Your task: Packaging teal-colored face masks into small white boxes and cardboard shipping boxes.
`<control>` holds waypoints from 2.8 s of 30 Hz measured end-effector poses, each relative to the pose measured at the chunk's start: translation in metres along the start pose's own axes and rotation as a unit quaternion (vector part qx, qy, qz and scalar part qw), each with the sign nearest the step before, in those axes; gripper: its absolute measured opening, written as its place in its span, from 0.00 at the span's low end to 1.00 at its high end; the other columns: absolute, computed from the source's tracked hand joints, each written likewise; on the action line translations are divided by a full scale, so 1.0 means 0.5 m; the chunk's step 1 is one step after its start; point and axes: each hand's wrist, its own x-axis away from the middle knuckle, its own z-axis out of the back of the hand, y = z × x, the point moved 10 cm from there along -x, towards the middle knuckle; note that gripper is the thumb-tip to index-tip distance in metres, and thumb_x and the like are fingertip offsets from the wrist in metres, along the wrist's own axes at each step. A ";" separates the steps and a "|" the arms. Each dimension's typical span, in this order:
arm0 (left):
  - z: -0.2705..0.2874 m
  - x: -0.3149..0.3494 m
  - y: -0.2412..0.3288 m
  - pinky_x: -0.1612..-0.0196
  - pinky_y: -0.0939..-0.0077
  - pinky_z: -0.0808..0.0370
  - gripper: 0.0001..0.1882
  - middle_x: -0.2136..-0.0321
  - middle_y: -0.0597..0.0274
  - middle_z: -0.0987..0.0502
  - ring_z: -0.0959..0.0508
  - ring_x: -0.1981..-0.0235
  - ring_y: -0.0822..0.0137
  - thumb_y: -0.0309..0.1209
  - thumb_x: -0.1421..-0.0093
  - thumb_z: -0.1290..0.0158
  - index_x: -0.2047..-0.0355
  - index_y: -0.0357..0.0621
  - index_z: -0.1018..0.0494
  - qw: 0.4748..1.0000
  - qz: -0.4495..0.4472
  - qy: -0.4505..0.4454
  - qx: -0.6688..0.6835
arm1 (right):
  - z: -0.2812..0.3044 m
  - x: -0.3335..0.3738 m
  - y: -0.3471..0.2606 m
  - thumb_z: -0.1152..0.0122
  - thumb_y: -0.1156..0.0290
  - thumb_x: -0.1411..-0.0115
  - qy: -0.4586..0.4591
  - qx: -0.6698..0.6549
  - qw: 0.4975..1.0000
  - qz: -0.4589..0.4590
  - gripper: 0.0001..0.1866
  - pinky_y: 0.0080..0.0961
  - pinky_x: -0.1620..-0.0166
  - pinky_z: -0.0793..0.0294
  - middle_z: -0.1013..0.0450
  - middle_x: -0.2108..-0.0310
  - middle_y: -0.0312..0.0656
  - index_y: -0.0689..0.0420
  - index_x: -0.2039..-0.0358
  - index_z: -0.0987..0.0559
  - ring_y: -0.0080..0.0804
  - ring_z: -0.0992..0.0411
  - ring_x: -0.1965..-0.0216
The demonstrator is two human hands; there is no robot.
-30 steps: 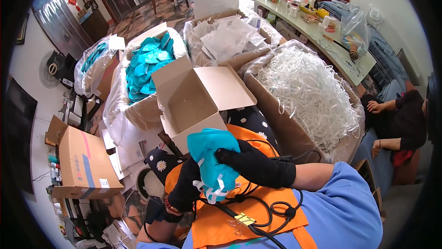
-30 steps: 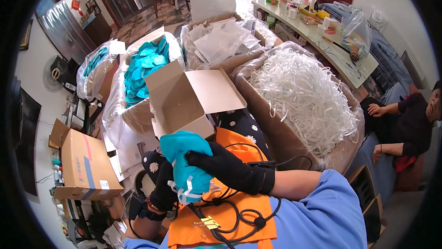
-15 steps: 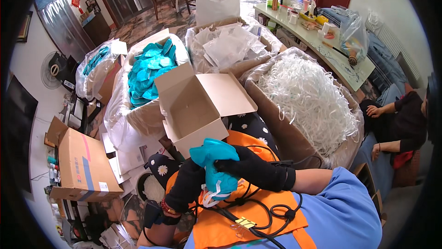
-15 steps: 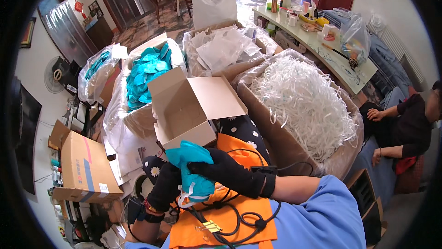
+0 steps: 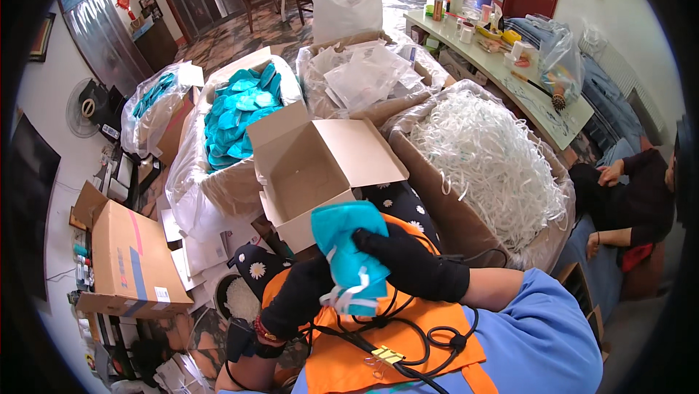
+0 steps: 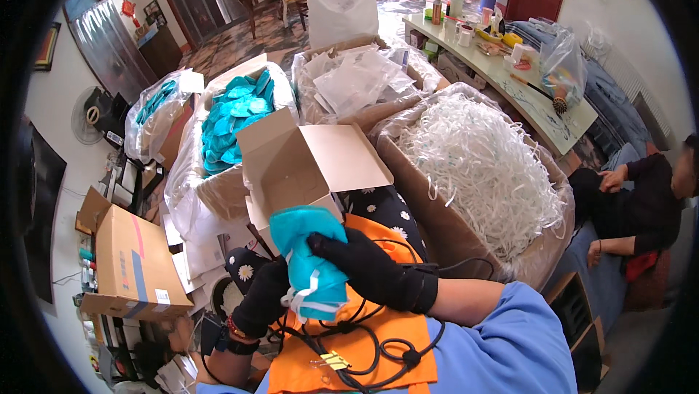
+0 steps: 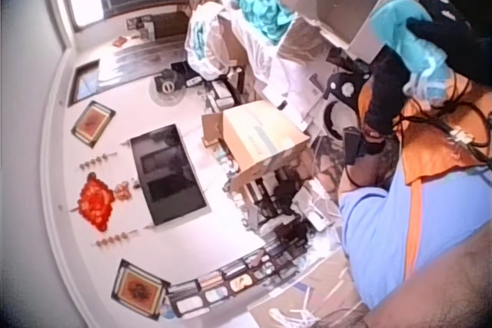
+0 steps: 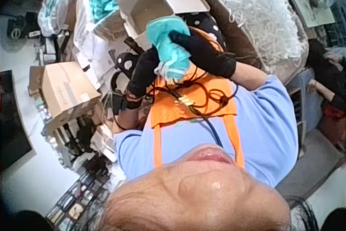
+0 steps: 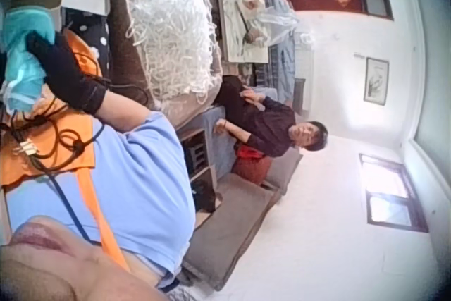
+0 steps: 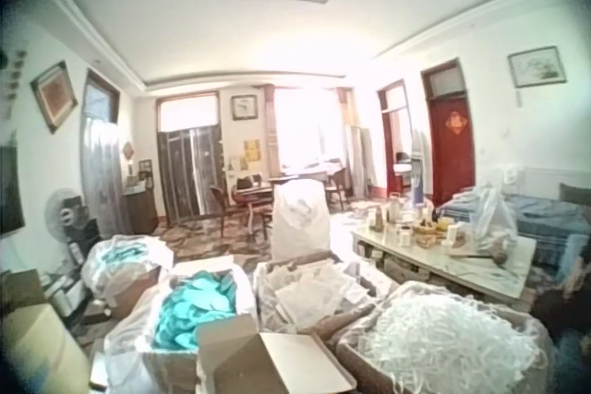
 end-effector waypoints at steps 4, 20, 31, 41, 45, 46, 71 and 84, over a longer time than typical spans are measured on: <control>-0.024 0.010 0.050 0.60 0.70 0.25 0.09 0.67 0.55 0.21 0.21 0.66 0.64 0.26 0.40 0.48 0.59 0.39 0.25 0.991 0.046 -0.046 0.117 | -0.017 0.021 -0.051 0.41 0.58 0.39 -0.004 -0.063 0.997 0.032 0.19 0.21 0.60 0.26 0.26 0.64 0.37 0.59 0.56 0.26 0.21 0.27 0.65; 0.015 0.039 0.156 0.72 0.65 0.28 0.04 0.79 0.58 0.28 0.25 0.75 0.53 0.31 0.47 0.45 0.73 0.47 0.26 0.968 -0.187 0.042 -0.162 | -0.040 0.075 -0.085 0.46 0.61 0.39 -0.011 0.103 0.992 -0.066 0.26 0.36 0.44 0.31 0.29 0.50 0.48 0.64 0.45 0.34 0.38 0.29 0.49; -0.042 0.010 0.005 0.53 0.77 0.27 0.20 0.54 0.60 0.26 0.26 0.55 0.73 0.32 0.33 0.57 0.42 0.40 0.39 0.960 0.016 -0.013 0.280 | 0.046 -0.006 -0.004 0.52 0.61 0.37 0.097 0.144 0.983 0.059 0.22 0.27 0.50 0.29 0.31 0.55 0.42 0.59 0.46 0.36 0.29 0.30 0.55; -0.017 0.011 0.012 0.45 0.69 0.31 0.21 0.49 0.57 0.30 0.29 0.49 0.63 0.24 0.38 0.52 0.44 0.38 0.38 0.989 -0.022 0.020 0.146 | -0.030 0.016 -0.053 0.45 0.56 0.36 0.076 0.077 0.994 0.024 0.21 0.21 0.54 0.28 0.27 0.60 0.37 0.59 0.51 0.29 0.21 0.29 0.59; -0.020 0.036 -0.013 0.47 0.71 0.30 0.19 0.53 0.58 0.28 0.28 0.51 0.64 0.28 0.37 0.52 0.46 0.37 0.36 0.958 0.067 0.013 0.278 | -0.010 -0.017 0.019 0.41 0.52 0.40 -0.007 0.026 1.000 -0.010 0.25 0.20 0.56 0.27 0.25 0.62 0.37 0.61 0.53 0.27 0.22 0.27 0.62; -0.034 0.046 -0.029 0.45 0.69 0.32 0.21 0.50 0.59 0.29 0.29 0.49 0.65 0.32 0.34 0.54 0.42 0.40 0.40 0.924 0.117 0.004 0.365 | -0.017 -0.007 0.012 0.41 0.51 0.41 -0.004 0.031 0.999 -0.020 0.26 0.19 0.56 0.27 0.25 0.62 0.38 0.61 0.54 0.27 0.23 0.27 0.62; -0.006 0.019 -0.054 0.50 0.72 0.29 0.20 0.52 0.60 0.28 0.27 0.52 0.67 0.35 0.33 0.58 0.43 0.41 0.37 0.977 0.073 0.050 0.194 | -0.002 -0.028 0.034 0.41 0.55 0.40 0.004 0.096 0.995 0.025 0.22 0.21 0.59 0.27 0.25 0.63 0.37 0.61 0.54 0.25 0.22 0.27 0.64; -0.041 0.019 -0.184 0.44 0.72 0.34 0.21 0.48 0.57 0.31 0.31 0.47 0.65 0.32 0.33 0.57 0.41 0.40 0.40 0.947 0.125 0.030 0.295 | -0.008 -0.007 0.022 0.38 0.58 0.41 -0.016 0.130 0.988 0.086 0.20 0.23 0.56 0.27 0.24 0.62 0.37 0.59 0.56 0.24 0.22 0.28 0.61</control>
